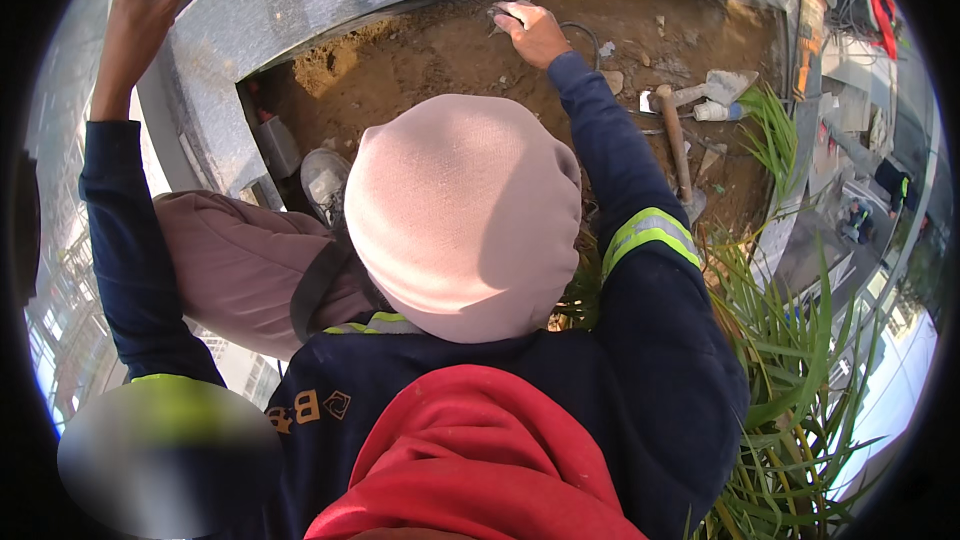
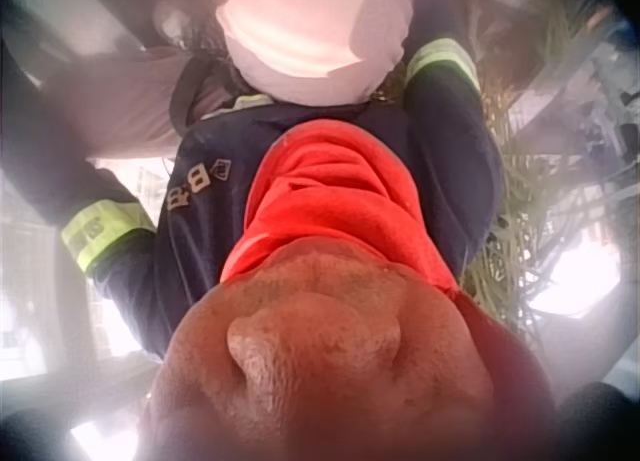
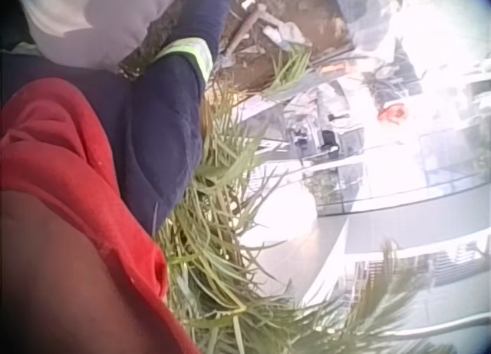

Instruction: The person kneels and uses a trowel and a smaller tool to apply and smooth a gray grout-like material into the joints of a curved stone structure. The person repeatedly scoops material, fills gaps, and levels the surface along the stone edge.

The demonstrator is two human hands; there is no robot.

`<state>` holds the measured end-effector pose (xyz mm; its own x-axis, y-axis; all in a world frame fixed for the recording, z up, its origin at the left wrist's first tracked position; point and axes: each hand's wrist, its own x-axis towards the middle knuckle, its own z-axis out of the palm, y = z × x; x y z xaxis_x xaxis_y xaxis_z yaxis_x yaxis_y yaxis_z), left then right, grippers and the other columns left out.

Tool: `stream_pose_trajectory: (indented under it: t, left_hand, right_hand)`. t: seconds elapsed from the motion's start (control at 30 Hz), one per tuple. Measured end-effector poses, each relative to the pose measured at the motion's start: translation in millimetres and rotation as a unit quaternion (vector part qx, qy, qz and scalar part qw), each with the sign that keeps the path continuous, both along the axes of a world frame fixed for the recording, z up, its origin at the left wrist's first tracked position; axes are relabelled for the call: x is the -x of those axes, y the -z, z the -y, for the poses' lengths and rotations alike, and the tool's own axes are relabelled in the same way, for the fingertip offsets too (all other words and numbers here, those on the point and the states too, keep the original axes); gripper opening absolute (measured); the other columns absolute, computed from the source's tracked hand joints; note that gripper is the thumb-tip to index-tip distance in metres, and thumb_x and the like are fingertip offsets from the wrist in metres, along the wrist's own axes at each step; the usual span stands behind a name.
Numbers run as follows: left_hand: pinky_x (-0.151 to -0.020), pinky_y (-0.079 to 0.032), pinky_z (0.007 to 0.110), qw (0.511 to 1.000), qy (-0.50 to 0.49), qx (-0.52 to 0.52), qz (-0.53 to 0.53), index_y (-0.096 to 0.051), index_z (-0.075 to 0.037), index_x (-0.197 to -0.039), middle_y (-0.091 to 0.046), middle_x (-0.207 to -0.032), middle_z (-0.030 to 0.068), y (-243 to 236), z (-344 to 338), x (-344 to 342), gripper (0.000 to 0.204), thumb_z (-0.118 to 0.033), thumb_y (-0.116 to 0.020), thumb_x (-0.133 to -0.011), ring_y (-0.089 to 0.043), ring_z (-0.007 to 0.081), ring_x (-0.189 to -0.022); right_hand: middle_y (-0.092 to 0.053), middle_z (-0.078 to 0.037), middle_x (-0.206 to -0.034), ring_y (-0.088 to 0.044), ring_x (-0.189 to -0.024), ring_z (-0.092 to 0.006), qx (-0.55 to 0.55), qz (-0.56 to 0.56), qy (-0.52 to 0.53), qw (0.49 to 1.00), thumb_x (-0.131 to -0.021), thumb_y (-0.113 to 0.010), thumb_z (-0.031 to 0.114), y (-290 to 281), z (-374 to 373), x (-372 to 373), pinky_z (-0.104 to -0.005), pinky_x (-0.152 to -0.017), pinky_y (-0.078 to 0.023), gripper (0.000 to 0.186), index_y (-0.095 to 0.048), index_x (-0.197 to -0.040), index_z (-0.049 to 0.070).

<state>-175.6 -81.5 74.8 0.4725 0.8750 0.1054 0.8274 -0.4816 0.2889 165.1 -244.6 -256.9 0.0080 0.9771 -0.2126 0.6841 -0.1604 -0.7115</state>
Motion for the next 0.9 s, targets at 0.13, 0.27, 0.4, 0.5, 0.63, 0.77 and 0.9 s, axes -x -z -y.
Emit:
stream_pose_trajectory:
  t: [0.13,0.27,0.4,0.5,0.63,0.77,0.9]
  left_hand:
    - [-0.060,-0.044,0.035,1.000,0.007,0.022,-0.001,-0.072,0.005,-0.093,-0.061,-0.066,0.0099,-0.4,-0.8,-3.1,0.024,-0.019,-0.071,-0.090,-0.052,0.0124,-0.063]
    - [-0.060,-0.044,0.035,0.998,-0.003,0.041,0.042,-0.072,0.005,-0.093,-0.062,-0.066,0.0108,7.8,-6.8,-4.1,0.023,-0.018,-0.071,-0.089,-0.052,0.0127,-0.062]
    - [-0.059,-0.044,0.035,0.993,-0.036,0.095,0.056,-0.073,0.005,-0.094,-0.063,-0.067,0.0139,7.2,-18.8,3.7,0.023,-0.018,-0.071,-0.089,-0.054,0.0142,-0.062]
    - [-0.058,-0.044,0.036,0.999,0.030,0.030,0.017,-0.072,0.005,-0.092,-0.062,-0.066,0.0160,13.3,-24.6,6.6,0.023,-0.018,-0.072,-0.089,-0.053,0.0162,-0.059]
    - [-0.055,-0.041,0.038,0.985,0.017,0.148,0.083,-0.071,0.006,-0.086,-0.058,-0.061,0.0167,35.8,-75.8,56.5,0.024,-0.018,-0.074,-0.088,-0.050,0.0175,-0.054]
    - [-0.053,-0.039,0.038,0.998,0.043,-0.006,0.035,-0.070,0.007,-0.082,-0.056,-0.059,0.0167,5.6,-15.4,4.8,0.026,-0.018,-0.075,-0.087,-0.049,0.0178,-0.052]
    - [-0.052,-0.039,0.039,0.998,-0.008,0.055,-0.014,-0.069,0.007,-0.080,-0.055,-0.058,0.0173,-0.4,-20.9,18.3,0.027,-0.019,-0.076,-0.087,-0.048,0.0187,-0.051]
  right_hand:
    - [-0.063,-0.024,-0.134,-0.059,-0.124,-0.0380,0.028,-0.026,0.022,0.999,-0.100,-0.058,0.037,1.0,4.2,-25.6,-0.0412,-0.109,-0.043,0.050,-0.065,-0.129,-0.003]
    - [-0.067,-0.020,-0.125,-0.061,-0.119,-0.0372,-0.019,0.024,-0.020,0.999,-0.098,-0.062,0.032,-21.6,22.8,-37.2,-0.0413,-0.105,-0.047,0.044,-0.066,-0.128,0.000]
    - [-0.069,-0.012,-0.117,-0.065,-0.108,-0.0312,-0.140,0.055,-0.114,0.982,-0.095,-0.068,0.026,-72.5,12.1,-13.2,-0.0410,-0.094,-0.050,0.035,-0.070,-0.124,0.008]
    - [-0.070,-0.004,-0.111,-0.066,-0.103,-0.0264,-0.252,0.183,-0.201,0.929,-0.092,-0.071,0.027,-121.5,-20.1,-7.0,-0.0405,-0.089,-0.051,0.033,-0.072,-0.121,0.013]
    - [-0.067,0.001,-0.122,-0.060,-0.111,-0.0224,-0.258,0.258,-0.301,0.881,-0.092,-0.068,0.029,-120.7,-78.4,-12.0,-0.0412,-0.098,-0.042,0.034,-0.070,-0.124,0.018]
    - [-0.066,0.001,-0.124,-0.059,-0.114,-0.0228,-0.265,0.281,-0.363,0.848,-0.092,-0.069,0.025,-99.7,-117.3,-20.6,-0.0427,-0.101,-0.041,0.033,-0.070,-0.123,0.018]
    - [-0.066,0.000,-0.124,-0.057,-0.117,-0.0217,-0.231,0.303,-0.410,0.828,-0.094,-0.066,0.024,-102.8,-138.7,10.1,-0.0430,-0.104,-0.039,0.028,-0.070,-0.121,0.016]
